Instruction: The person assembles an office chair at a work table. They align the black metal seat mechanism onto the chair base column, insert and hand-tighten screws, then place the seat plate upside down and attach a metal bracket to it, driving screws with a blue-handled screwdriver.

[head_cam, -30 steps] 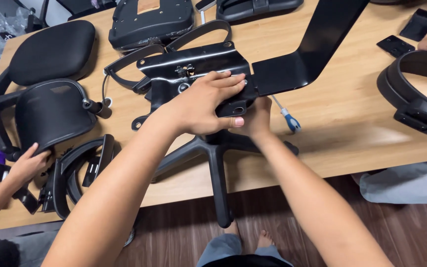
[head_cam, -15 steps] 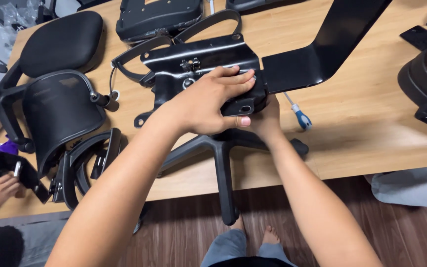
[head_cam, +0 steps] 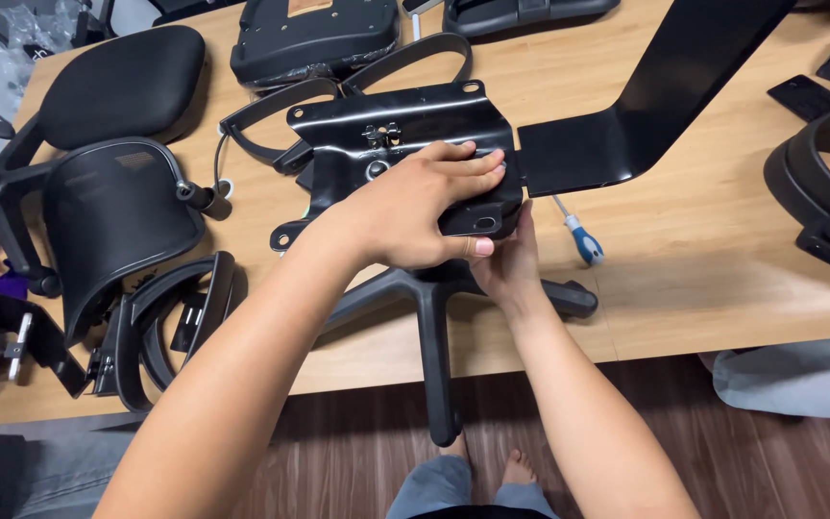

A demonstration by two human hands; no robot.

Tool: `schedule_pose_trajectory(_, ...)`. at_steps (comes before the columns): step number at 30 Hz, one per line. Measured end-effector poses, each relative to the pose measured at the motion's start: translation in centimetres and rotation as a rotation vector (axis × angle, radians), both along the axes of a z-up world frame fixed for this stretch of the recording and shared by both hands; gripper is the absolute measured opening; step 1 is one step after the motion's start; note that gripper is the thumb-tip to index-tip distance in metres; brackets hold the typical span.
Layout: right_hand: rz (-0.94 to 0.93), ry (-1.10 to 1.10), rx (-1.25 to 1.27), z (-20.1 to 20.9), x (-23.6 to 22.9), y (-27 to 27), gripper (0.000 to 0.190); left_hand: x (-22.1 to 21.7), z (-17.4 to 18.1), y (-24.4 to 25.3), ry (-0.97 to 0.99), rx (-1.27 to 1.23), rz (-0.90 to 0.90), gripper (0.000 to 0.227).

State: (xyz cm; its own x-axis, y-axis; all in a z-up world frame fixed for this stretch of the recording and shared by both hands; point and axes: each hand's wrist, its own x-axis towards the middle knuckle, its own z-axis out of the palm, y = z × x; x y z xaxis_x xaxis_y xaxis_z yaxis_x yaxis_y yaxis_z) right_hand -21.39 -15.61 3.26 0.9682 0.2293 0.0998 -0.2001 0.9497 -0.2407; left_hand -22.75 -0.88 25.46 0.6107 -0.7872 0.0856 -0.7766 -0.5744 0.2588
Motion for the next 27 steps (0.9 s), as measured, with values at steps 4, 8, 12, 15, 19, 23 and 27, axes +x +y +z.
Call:
schedule_pose_trajectory(4,0.020,0.201,-0.059,-1.0,3.0,-1.4,0.056,-0.1,0.1,-0.1,0.000,0.006,0.001,0.085)
schedule_pose_trajectory(8,0.462,-0.028,0.149,-2.2,3.6,-3.6,0.052,0.0,-0.2,0.1,-0.008,0.003,-0.021,0.086)
schedule_pose_trajectory(12,0.119,0.152,-0.072,3.9,-0.5,-1.1,0.054,0.1,-0.2,0.2,-0.021,-0.014,-0.044,0.087)
schedule_pose_trajectory(15,-0.021,0.110,-0.093,1.8,0.7,-0.3,0.051,0.1,-0.4,0.4,-0.011,-0.016,-0.060,0.086)
schedule_pose_trajectory(19,0.022,-0.050,-0.555,-1.2,4.2,-3.7,0.047,-0.1,0.0,0.3,-0.020,-0.012,-0.070,0.086)
schedule_pose_trajectory(23,0.350,-0.091,-0.181,-1.4,3.2,-4.5,0.048,-0.3,0.0,-0.2,-0.019,-0.005,-0.057,0.085)
schedule_pose_trajectory(27,-0.005,0.152,-0.066,2.4,-1.9,-0.7,0.059,-0.1,0.0,0.0,-0.017,-0.006,-0.054,0.085)
